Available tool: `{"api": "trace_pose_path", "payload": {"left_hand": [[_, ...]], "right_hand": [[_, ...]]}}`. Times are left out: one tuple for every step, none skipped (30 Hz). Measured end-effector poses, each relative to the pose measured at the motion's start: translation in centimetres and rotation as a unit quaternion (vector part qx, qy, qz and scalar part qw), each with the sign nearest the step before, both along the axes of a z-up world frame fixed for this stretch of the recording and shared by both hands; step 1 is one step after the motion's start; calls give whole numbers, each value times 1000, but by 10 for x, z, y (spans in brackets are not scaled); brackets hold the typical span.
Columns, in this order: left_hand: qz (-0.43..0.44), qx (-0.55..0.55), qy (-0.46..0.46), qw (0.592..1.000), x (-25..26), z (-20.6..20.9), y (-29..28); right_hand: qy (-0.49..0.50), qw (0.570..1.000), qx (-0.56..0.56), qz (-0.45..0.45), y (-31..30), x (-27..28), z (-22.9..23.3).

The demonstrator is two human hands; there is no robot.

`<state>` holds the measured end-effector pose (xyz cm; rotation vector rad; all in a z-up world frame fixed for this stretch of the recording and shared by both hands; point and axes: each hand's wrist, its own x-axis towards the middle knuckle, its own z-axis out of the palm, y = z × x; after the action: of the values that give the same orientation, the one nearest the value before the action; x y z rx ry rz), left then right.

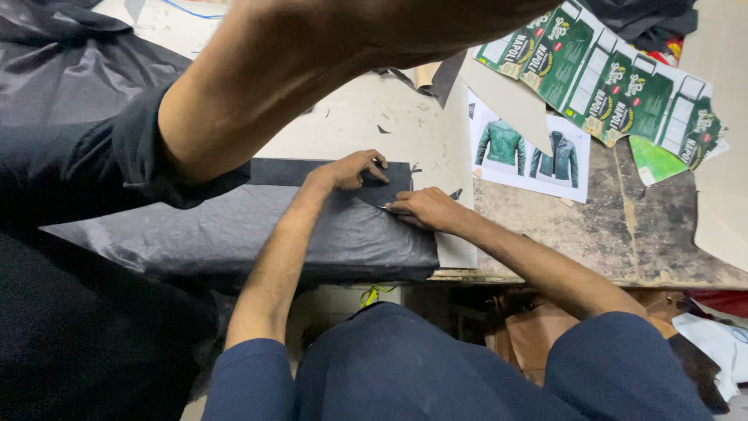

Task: The person cuts a large piece of black fabric using a utility knife, following a cardboard pattern. They trace the pattern onto the fabric with a marker, then cut along the traced lines to produce a shaped fabric piece.

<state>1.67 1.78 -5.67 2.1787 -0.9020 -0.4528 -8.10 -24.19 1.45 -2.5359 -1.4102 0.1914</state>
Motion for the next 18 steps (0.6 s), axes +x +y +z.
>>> {"api": "trace_pose_path", "payload": {"left_hand": [[-4,5,0,1000,-4,2,3],[-7,5,-4,1000,-5,5,1],[-11,6,-9,1000,-5,8,0],[-8,3,-13,1000,-6,12,0],[-5,0,-18,1000,-7,17,-2],[-3,-2,-18,1000,-12,19,-3],[12,15,-5,1000,-16,21,-5],[28,34,6,999,-18,25,-4],[44,54,18,997,-20,27,-2],[43,46,23,998,-21,29,-4],[42,38,27,998,-22,30,-5],[42,29,29,998,-22,31,-6],[35,29,8,999,-24,30,-6],[30,29,-14,999,-25,30,-5],[24,28,-36,999,-26,29,-4],[31,28,-27,999,-26,28,-4],[38,27,-18,999,-26,28,-4],[43,26,-8,999,-25,27,-4]], "right_hand": [[20,1000,-13,-12,-5,-6,-1],[36,999,-30,-24,-13,-10,-1],[51,997,-47,-35,-22,-12,0],[38,998,-48,-25,-27,-14,2],[24,998,-48,-14,-34,-15,5],[15,999,-47,-4,-40,-20,5],[15,998,-55,-8,-48,-23,6],[14,998,-60,-11,-54,-23,8],[13,998,-66,-14,-59,-24,9],[12,997,-71,-11,-65,-25,10],[12,997,-76,-9,-69,-26,11],[8,997,-82,-7,-72,-25,12],[3,996,-84,0,-74,-26,12],[-3,996,-87,8,-76,-25,13],[-9,996,-90,16,-75,-24,14],[-19,995,-92,23,-74,-24,14],[-29,995,-93,29,-72,-23,15],[-38,994,-95,34,-71,-23,17]]}}
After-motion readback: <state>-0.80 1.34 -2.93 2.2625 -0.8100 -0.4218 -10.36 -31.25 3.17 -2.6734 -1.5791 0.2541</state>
